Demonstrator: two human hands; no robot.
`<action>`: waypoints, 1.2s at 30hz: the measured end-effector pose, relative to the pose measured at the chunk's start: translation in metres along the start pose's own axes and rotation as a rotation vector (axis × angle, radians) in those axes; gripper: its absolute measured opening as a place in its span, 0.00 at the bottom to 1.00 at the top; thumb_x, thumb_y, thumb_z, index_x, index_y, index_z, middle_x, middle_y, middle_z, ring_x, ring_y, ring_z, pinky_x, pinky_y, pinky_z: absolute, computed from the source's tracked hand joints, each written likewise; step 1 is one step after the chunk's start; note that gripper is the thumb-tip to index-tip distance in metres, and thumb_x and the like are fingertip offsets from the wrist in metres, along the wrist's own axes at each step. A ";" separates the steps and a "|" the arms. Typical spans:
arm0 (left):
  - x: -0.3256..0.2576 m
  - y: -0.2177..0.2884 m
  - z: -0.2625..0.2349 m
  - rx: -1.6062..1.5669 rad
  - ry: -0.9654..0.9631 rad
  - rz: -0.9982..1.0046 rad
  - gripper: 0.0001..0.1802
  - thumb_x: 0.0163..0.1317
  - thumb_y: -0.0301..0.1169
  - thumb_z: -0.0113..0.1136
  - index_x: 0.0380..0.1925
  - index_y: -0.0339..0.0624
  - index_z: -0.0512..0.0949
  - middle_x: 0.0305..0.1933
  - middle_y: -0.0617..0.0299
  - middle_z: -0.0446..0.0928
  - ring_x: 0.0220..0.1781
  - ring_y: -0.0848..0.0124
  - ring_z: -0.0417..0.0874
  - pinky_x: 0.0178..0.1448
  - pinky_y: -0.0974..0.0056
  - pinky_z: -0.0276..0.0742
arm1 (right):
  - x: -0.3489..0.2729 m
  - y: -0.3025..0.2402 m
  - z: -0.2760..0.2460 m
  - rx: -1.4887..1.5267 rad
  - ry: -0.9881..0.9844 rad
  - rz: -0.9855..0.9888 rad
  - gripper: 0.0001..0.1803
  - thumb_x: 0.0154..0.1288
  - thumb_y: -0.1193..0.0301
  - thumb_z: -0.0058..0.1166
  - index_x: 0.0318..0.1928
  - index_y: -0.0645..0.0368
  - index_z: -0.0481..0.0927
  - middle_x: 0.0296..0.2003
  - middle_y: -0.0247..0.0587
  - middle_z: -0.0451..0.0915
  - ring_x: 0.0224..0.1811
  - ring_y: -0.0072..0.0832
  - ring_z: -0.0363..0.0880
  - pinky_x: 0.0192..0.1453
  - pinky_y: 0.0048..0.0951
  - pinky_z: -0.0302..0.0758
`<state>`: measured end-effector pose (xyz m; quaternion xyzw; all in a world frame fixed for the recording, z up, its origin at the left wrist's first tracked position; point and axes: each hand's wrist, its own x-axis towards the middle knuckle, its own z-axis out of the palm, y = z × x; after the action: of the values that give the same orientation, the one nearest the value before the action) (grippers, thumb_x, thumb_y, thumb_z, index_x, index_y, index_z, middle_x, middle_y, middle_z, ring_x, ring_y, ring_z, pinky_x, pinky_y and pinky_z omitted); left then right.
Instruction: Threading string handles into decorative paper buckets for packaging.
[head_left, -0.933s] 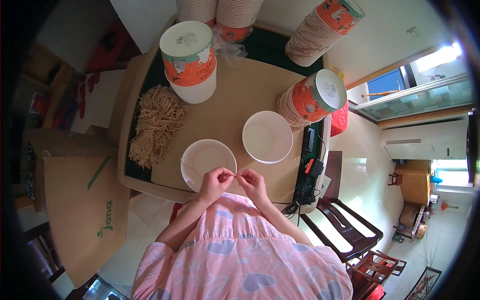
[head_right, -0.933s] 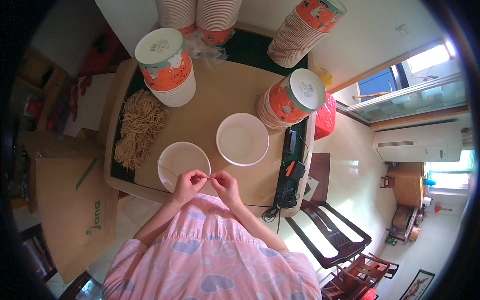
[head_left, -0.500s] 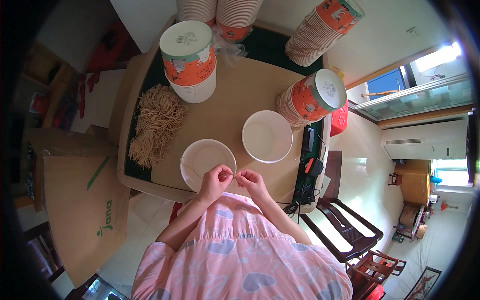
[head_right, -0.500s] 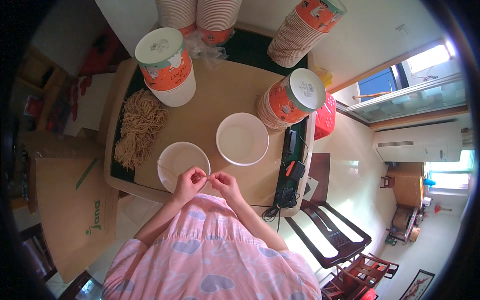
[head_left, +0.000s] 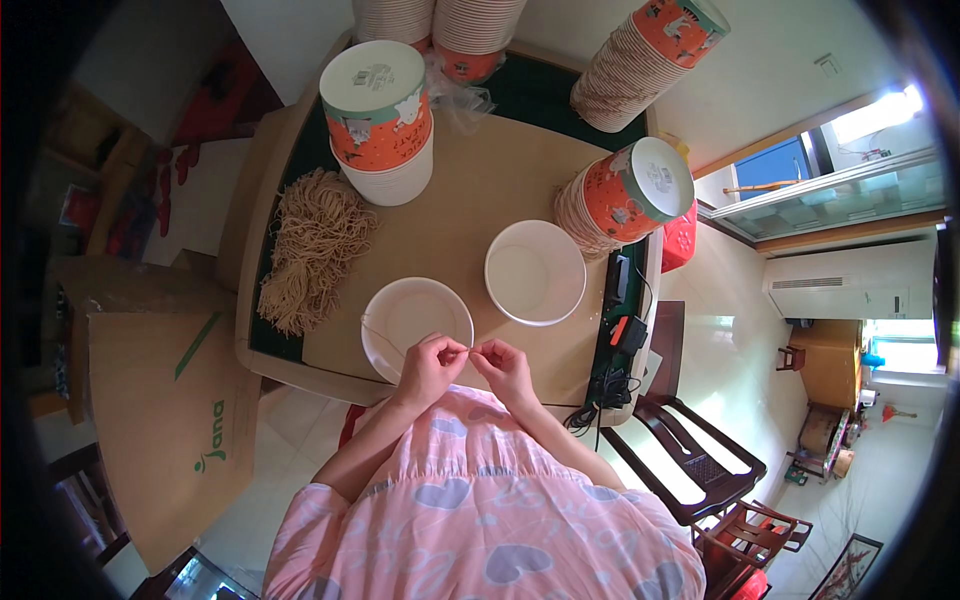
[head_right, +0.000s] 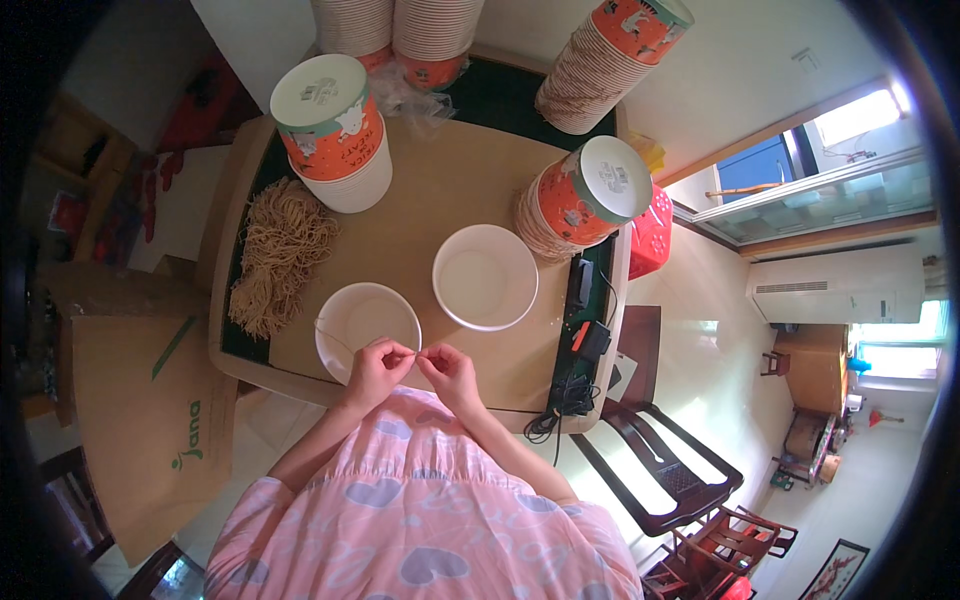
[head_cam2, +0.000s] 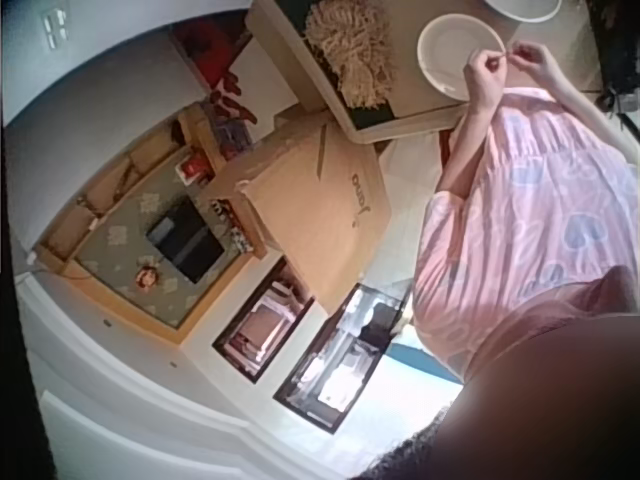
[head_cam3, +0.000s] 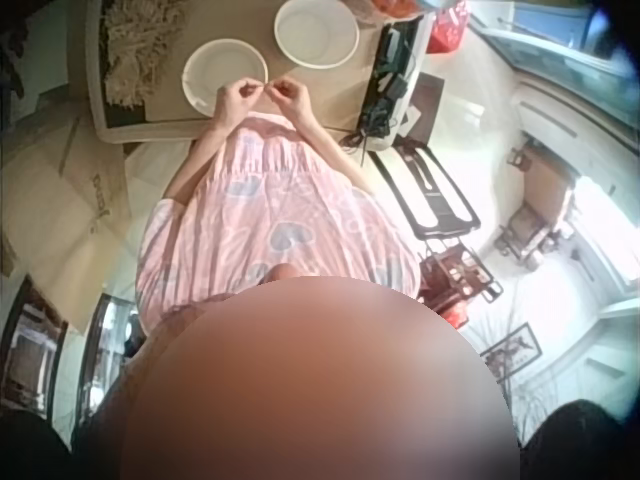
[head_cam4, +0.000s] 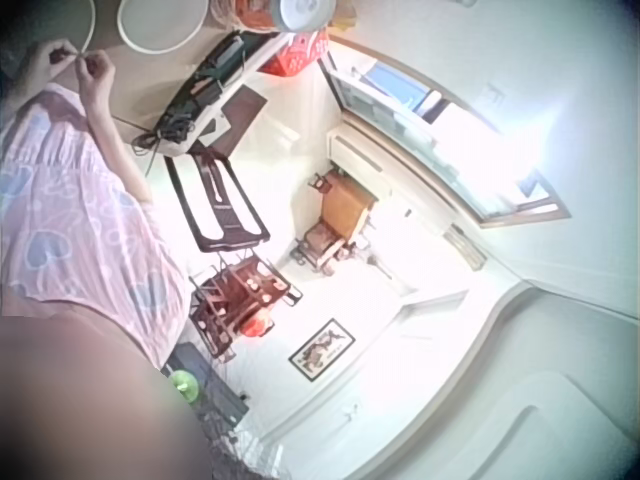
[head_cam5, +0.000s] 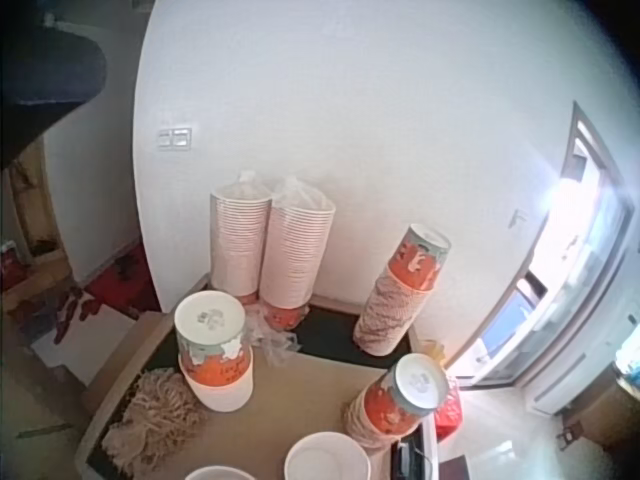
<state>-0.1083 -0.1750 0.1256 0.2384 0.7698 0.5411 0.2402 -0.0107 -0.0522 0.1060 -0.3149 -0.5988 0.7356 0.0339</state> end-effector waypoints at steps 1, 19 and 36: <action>0.000 -0.002 0.002 -0.001 0.014 0.004 0.03 0.52 0.23 0.63 0.25 0.36 0.79 0.25 0.60 0.76 0.24 0.73 0.77 0.29 0.69 0.73 | 0.000 0.001 0.000 -0.001 0.000 0.000 0.04 0.62 0.75 0.55 0.35 0.64 0.77 0.27 0.27 0.77 0.29 0.11 0.72 0.32 0.13 0.68; 0.000 -0.017 0.002 -0.189 -0.016 -0.166 0.03 0.54 0.24 0.61 0.26 0.35 0.79 0.23 0.66 0.79 0.25 0.82 0.76 0.30 0.74 0.72 | -0.001 -0.007 0.004 -0.157 0.037 -0.070 0.05 0.60 0.75 0.56 0.36 0.65 0.78 0.28 0.30 0.79 0.30 0.12 0.75 0.35 0.15 0.71; 0.000 -0.031 -0.005 -0.419 -0.030 -0.340 0.03 0.56 0.25 0.59 0.28 0.36 0.78 0.25 0.69 0.77 0.28 0.83 0.75 0.32 0.76 0.70 | 0.001 -0.029 0.017 -0.572 0.021 -0.378 0.10 0.52 0.77 0.60 0.37 0.59 0.77 0.27 0.40 0.74 0.26 0.28 0.74 0.30 0.27 0.72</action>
<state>-0.1143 -0.1880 0.0976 0.0587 0.6665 0.6368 0.3831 -0.0299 -0.0586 0.1328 -0.2028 -0.8283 0.5152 0.0859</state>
